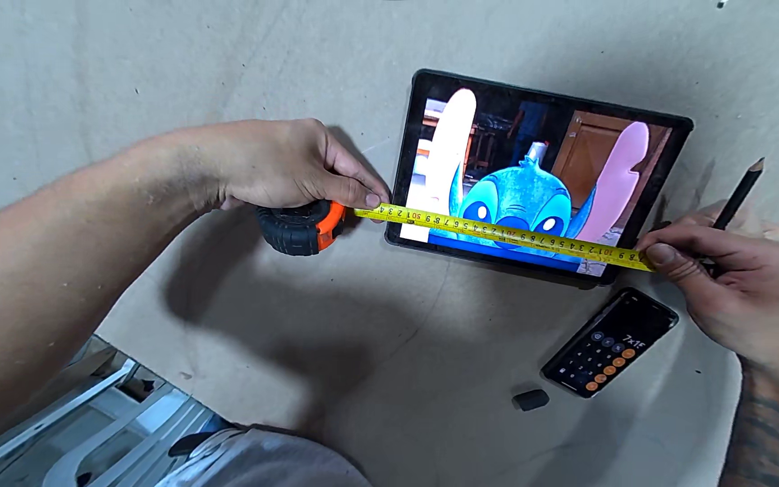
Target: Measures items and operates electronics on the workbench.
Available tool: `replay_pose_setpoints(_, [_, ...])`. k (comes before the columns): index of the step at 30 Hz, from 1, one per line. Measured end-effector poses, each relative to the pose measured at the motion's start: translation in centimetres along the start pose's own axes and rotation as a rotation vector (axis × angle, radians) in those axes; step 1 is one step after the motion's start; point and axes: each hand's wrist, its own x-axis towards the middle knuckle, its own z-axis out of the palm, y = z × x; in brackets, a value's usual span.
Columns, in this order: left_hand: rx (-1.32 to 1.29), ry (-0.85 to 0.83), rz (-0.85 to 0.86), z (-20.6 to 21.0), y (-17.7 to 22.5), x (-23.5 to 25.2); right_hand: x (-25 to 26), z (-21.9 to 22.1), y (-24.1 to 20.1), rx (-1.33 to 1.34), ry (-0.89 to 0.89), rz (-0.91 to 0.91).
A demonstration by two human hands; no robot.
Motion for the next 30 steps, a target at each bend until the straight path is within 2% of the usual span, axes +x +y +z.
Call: replay_pose_setpoints(30, [-0.058, -0.026, -0.007, -0.03, -0.11, 0.08, 0.08, 0.13, 0.29, -0.007, 0.021, -0.024])
